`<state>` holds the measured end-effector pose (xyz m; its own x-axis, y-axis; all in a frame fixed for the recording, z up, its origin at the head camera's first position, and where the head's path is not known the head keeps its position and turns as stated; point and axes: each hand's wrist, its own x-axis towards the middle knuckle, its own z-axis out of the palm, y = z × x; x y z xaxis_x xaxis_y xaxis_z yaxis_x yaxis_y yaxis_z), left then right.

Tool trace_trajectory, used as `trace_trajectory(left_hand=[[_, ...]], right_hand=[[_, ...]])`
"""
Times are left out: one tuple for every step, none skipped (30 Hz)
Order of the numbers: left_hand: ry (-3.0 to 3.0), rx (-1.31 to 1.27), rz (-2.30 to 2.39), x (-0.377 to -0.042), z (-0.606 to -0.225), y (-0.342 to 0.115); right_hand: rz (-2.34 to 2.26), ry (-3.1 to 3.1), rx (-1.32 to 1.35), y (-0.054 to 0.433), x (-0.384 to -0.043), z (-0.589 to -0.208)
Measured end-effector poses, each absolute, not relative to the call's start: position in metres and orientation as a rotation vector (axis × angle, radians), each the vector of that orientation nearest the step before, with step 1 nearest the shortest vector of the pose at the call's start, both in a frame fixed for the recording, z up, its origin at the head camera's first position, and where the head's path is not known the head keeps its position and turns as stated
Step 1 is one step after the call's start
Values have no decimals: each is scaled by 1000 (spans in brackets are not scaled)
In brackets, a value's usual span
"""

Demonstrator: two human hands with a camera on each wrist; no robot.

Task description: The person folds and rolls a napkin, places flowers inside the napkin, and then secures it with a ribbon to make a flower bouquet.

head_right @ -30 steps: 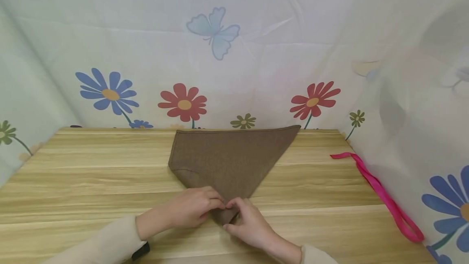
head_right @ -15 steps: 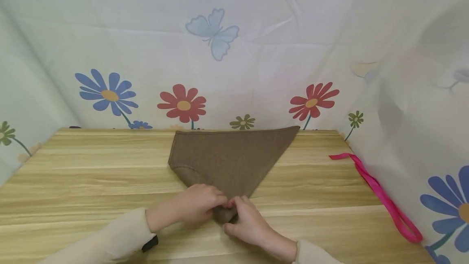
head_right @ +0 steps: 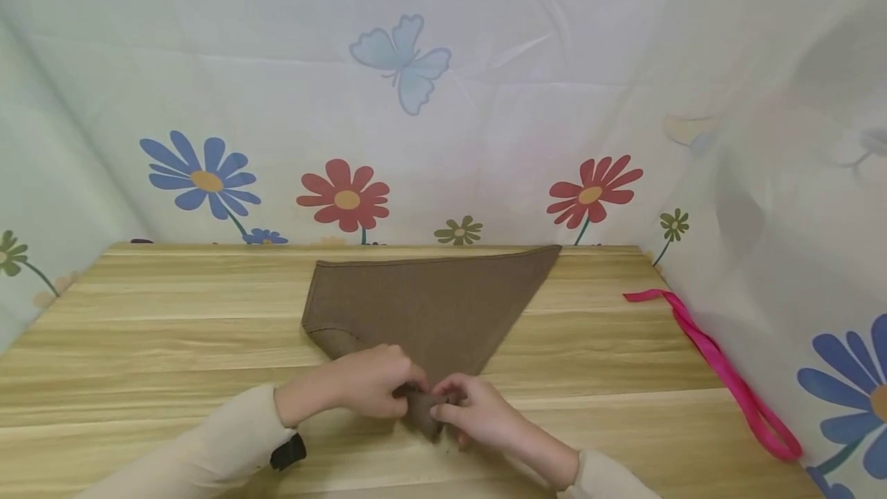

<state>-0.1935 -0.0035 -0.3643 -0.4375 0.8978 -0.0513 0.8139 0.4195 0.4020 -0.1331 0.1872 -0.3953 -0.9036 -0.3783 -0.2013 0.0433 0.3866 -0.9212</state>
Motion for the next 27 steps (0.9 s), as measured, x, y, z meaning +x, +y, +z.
trace_trajectory(left_hand=[[2416,1485,481,-194,-365,-3],[2422,1488,488,-195,-365,-3],[2437,1501,488,-195,-365,-3],[2463,1518,479,-195,-366,-3],[2497,1545,461,-195,-366,-3],[2541,1580,428,-195,-366,-3],[2588,1615,387,-194,-366,-3],[2641,1656,344,-193,-366,-3],[2687,1692,308,-192,-366,-2],[2722,1720,275,-190,-366,-2],[2746,1745,253,-188,-367,-2],[2763,1763,235,-187,-367,-2],[2769,1774,231,-185,-368,-2],[2774,1783,228,-183,-368,-2],[2773,1788,224,-182,-369,-2],[2773,1793,214,-181,-370,-3],[2775,1794,209,-180,-371,-3],[2774,1793,202,-179,-372,-4],[2770,1789,197,-178,-372,-5],[2768,1788,190,-178,-373,-6],[2761,1787,189,-177,-373,-7],[2752,1785,190,-177,-374,-8],[2743,1783,187,-177,-374,-8],[2734,1784,184,-177,-374,-9],[2728,1786,185,-178,-375,-9],[2722,1790,186,-178,-376,-9],[2716,1792,188,-178,-376,-9]], right_hand=[[-1529,2276,-284,188,-133,-395],[-1539,2274,-277,188,-133,-395],[-1546,2277,-273,189,-133,-395],[-1549,2286,-271,189,-133,-395],[-1550,2299,-273,190,-133,-396],[-1549,2314,-278,191,-133,-395],[-1550,2325,-279,191,-133,-395],[-1544,2339,-279,192,-133,-395],[-1537,2353,-281,192,-133,-395],[-1527,2368,-278,192,-133,-395],[-1521,2376,-273,192,-133,-395],[-1515,2383,-271,192,-133,-395],[-1509,2392,-267,192,-133,-395],[-1499,2407,-266,192,-133,-395],[-1493,2419,-269,192,-133,-395],[-1486,2429,-271,192,-133,-395],[-1482,2440,-277,192,-133,-395],[-1476,2449,-281,192,-132,-394],[-1475,2453,-283,191,-132,-394],[-1482,2447,-285,192,-131,-394],[-1490,2437,-287,192,-130,-394],[-1496,2424,-280,192,-130,-394],[-1499,2414,-273,192,-129,-394],[-1501,2403,-264,192,-129,-394],[-1501,2396,-256,192,-129,-394],[-1497,2393,-247,192,-128,-393],[-1483,2398,-237,192,-127,-393]])
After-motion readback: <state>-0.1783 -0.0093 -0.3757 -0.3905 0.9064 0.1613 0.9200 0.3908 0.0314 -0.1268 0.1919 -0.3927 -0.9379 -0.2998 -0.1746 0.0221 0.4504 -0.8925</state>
